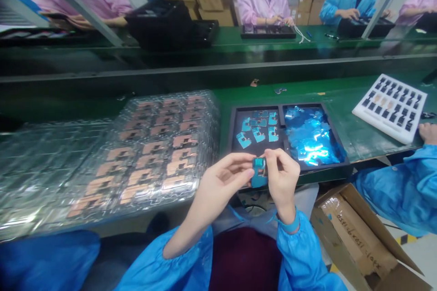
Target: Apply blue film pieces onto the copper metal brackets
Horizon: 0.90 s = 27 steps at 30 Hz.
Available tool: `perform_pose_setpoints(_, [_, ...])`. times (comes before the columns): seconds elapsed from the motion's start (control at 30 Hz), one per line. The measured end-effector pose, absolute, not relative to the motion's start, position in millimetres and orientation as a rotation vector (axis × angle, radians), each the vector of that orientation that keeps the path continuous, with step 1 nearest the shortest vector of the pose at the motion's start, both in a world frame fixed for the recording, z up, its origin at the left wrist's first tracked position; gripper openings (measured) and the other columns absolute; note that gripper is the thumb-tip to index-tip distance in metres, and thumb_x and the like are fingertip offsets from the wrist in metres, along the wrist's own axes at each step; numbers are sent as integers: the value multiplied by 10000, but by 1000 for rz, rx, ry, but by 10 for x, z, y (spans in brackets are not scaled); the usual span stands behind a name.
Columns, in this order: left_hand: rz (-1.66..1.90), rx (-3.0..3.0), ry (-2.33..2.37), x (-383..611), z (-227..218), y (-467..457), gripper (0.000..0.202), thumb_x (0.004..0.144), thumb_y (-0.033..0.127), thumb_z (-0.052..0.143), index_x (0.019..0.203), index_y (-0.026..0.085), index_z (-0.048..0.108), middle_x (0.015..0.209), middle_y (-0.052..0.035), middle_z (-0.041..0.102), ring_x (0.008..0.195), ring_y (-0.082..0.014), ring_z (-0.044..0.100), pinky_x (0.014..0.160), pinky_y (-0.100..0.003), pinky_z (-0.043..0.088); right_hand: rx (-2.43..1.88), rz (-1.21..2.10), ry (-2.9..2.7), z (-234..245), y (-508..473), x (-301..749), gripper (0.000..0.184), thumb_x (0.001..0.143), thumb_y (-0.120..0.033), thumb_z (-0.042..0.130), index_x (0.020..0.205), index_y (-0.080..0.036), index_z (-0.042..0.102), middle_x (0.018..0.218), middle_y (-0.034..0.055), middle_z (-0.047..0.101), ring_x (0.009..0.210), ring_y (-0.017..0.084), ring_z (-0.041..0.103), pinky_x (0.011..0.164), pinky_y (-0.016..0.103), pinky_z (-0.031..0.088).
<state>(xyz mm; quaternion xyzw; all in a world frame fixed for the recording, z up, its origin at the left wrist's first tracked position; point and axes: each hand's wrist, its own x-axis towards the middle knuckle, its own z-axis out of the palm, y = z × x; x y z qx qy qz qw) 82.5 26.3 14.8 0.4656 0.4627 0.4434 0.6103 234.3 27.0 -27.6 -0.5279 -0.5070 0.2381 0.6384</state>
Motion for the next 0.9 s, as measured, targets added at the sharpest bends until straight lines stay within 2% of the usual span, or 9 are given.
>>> perform_pose_setpoints(0.1, [1024,978,1050,768,83,283,259,858,333,887,1077,220,808,1004,-59,831,912,-209,785,800,-282,625,-1207,512,-1303,-235,239,2384,301,1133,-364,551,1059,-207,798,966,53,795,787,173,754,644,284,627])
perform_pose_setpoints(0.2, [1024,957,1061,720,47,279,278,866,358,891,1087,215,805,1039,-63,826,933,-198,768,795,-262,606,-1171,209,-1453,-159,174,2417,216,1085,-269,642,1243,-246,789,1135,86,778,1009,221,756,781,354,661])
perform_pose_setpoints(0.3, [1034,996,1076,691,66,255,247,868,349,890,1063,218,811,1077,-63,819,1005,-212,754,847,-272,605,-1171,-55,-1622,-79,132,2428,231,1023,-164,741,1211,-279,811,1110,75,763,1009,215,716,850,382,640])
perform_pose_setpoints(0.43, [1025,1036,1078,658,110,238,215,881,347,871,1050,231,807,1064,-56,803,1032,-235,741,910,-317,607,-1189,-113,-1702,-49,140,2431,257,1024,-150,739,1222,-296,812,1059,59,765,970,211,706,856,395,624])
perform_pose_setpoints(0.57, [973,1023,1035,611,86,239,231,878,354,877,1048,233,780,1060,-48,765,980,-214,711,859,-304,594,-1153,-123,-1712,-111,164,2428,276,1000,-137,758,1202,-318,811,994,34,771,940,212,713,863,395,626])
perform_pose_setpoints(0.73, [954,841,938,589,-4,220,297,859,370,927,1066,240,758,1089,-41,754,1003,-193,698,860,-274,563,-1078,-244,-1758,-202,165,2402,251,981,-119,792,1174,-278,770,969,30,782,897,200,720,818,367,634])
perform_pose_setpoints(0.9, [978,589,830,608,-35,222,423,774,398,1014,1066,233,758,998,-17,773,868,-141,684,810,-240,561,-997,-348,-1800,-292,123,2417,328,973,-111,790,1255,-276,759,996,33,798,914,202,760,843,360,673])
